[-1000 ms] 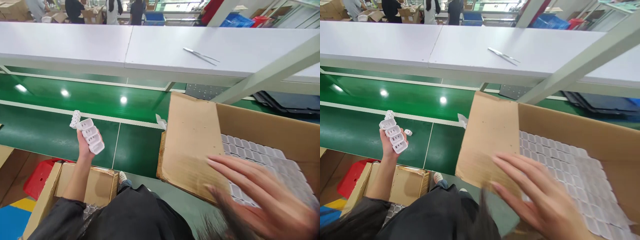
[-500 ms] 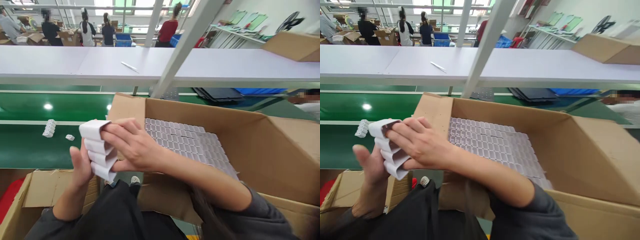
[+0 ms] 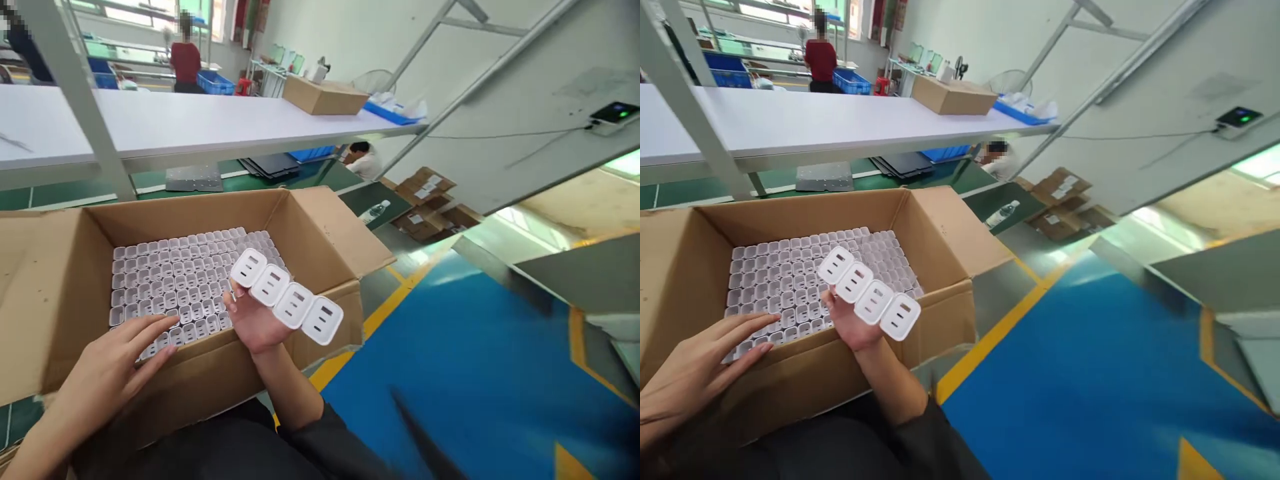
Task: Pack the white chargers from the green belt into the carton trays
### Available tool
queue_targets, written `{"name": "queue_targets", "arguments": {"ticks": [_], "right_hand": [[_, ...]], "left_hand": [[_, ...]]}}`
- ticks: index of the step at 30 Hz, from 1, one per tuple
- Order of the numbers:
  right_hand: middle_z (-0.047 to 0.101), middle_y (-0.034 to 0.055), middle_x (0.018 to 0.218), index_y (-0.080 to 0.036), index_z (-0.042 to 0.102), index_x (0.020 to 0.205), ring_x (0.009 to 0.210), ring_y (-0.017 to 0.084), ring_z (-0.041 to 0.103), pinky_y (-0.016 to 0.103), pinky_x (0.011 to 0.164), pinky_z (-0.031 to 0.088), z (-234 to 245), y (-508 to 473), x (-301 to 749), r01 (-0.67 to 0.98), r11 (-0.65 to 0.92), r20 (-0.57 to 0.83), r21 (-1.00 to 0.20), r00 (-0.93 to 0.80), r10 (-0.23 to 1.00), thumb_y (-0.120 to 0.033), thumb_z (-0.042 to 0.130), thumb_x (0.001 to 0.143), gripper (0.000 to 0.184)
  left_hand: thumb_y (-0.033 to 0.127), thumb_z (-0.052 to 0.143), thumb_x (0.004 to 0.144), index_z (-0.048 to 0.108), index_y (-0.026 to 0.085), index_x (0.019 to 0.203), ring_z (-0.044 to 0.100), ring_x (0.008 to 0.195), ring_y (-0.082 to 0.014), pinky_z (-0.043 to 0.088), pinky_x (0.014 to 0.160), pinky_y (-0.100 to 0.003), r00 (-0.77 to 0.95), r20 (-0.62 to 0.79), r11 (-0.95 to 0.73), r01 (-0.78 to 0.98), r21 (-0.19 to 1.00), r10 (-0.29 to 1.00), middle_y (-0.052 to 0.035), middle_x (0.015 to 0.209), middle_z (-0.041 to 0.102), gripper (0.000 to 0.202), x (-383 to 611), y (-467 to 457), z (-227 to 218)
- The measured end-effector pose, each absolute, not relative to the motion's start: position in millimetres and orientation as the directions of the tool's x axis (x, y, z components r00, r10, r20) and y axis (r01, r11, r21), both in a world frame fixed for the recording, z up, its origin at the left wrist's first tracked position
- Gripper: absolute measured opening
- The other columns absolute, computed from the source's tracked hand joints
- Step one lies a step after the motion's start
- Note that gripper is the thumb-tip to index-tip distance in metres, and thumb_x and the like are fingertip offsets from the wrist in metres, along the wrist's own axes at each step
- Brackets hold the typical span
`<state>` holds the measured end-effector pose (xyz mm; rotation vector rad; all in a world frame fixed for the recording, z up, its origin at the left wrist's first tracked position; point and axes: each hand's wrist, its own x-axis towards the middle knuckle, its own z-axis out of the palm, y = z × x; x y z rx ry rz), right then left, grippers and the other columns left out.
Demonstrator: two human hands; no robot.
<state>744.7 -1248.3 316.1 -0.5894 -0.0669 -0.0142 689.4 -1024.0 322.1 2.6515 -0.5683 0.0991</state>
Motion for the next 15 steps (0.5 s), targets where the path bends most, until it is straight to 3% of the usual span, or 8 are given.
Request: {"name": "queue_targets", "arguments": {"ticks": [2,5,7,10,12,15], "right_hand": [[0.058,0.0014,0.089,-0.033,0.064,0.087,0.068,0.019,0.043,0.031,0.058,0.037,311.4,-1254.4,744.5,-0.017,0.800,0.051,-0.600,0.997,0.059,-0.081,0.053,0.070,0.052],[0.060,0.0088,0.093,-0.031,0.065,0.100,0.080,0.026,0.048,0.035,0.059,0.039,297.4,-1260.2,747.8,-0.080,0.561,0.064,-0.824,0.970,0.234,-0.082,0.029,0.077,0.067],[0.061,0.0129,0.097,-0.029,0.064,0.111,0.089,0.030,0.049,0.038,0.059,0.041,285.5,-1261.6,750.1,-0.059,0.373,0.070,-0.926,0.944,0.323,-0.075,0.017,0.082,0.072],[0.062,0.0151,0.106,-0.029,0.061,0.121,0.091,0.032,0.051,0.040,0.056,0.043,270.6,-1260.1,750.1,0.005,0.170,0.065,-0.985,0.934,0.353,-0.061,0.007,0.088,0.071],[0.062,0.0139,0.110,-0.032,0.060,0.124,0.088,0.032,0.053,0.041,0.056,0.044,266.0,-1258.3,748.9,0.048,0.075,0.072,-0.996,0.930,0.362,-0.058,0.010,0.089,0.067],[0.064,0.0092,0.109,-0.036,0.061,0.124,0.089,0.032,0.054,0.043,0.060,0.046,270.8,-1264.0,750.4,0.180,-0.078,0.131,-0.981,0.896,0.424,-0.061,0.033,0.085,0.054]], "left_hand": [[0.059,0.043,0.093,0.062,0.036,0.127,0.070,0.100,-0.0222,0.059,0.079,-0.031,0.921,0.010,-0.856,-0.367,0.365,-0.390,-0.0012,0.122,0.069,0.045,695.4,-1029.1,315.7],[0.059,0.040,0.094,0.058,0.041,0.131,0.068,0.108,-0.0225,0.058,0.086,-0.033,0.917,-0.144,-0.884,-0.304,0.355,-0.373,0.0007,0.128,0.066,0.046,697.1,-1028.1,313.1],[0.059,0.040,0.094,0.056,0.042,0.133,0.065,0.113,-0.0224,0.056,0.092,-0.035,0.915,-0.184,-0.890,-0.276,0.364,-0.359,0.0013,0.133,0.063,0.046,696.6,-1026.8,315.3],[0.057,0.040,0.095,0.058,0.041,0.132,0.065,0.115,-0.0219,0.054,0.095,-0.036,0.909,-0.210,-0.884,-0.261,0.389,-0.361,0.0011,0.134,0.062,0.045,696.9,-1027.8,320.2],[0.056,0.041,0.094,0.058,0.040,0.132,0.065,0.114,-0.0218,0.054,0.095,-0.035,0.906,-0.214,-0.876,-0.258,0.407,-0.366,0.0003,0.134,0.062,0.045,697.9,-1029.8,322.9],[0.055,0.043,0.094,0.060,0.039,0.130,0.065,0.114,-0.0217,0.055,0.095,-0.034,0.908,-0.219,-0.874,-0.240,0.423,-0.356,0.0008,0.133,0.063,0.043,698.6,-1031.8,325.4]]}}
